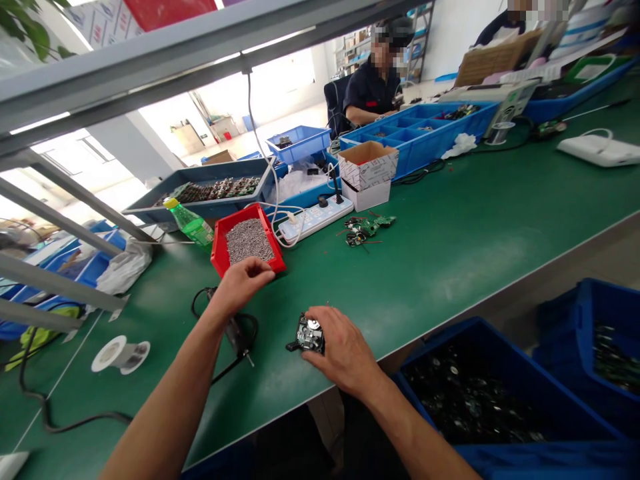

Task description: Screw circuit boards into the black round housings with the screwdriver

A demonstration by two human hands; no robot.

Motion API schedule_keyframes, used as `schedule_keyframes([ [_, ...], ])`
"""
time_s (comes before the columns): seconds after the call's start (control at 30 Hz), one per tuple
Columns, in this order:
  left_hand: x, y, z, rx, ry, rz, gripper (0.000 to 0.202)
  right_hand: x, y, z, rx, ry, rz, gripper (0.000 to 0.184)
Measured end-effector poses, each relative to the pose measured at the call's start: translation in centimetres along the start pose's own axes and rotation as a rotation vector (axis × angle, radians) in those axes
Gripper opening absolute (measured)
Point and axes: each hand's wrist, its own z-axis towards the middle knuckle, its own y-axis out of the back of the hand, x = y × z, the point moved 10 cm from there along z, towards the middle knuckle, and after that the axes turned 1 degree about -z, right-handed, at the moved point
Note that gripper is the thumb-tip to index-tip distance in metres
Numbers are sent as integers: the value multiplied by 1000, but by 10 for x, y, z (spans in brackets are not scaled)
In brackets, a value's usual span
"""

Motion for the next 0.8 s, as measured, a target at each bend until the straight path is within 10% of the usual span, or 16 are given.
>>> schedule_keyframes([
  [0.07,16,31,27,-219,64,223,32,0,1,0,-2,-4,3,61],
  [0.3,46,31,79,-229,118,359,14,0,2,-2,-2,-8,11,61],
  [0.8,37,32,35,-203,115,-111,38,0,2,-1,-12,-11,23,61],
])
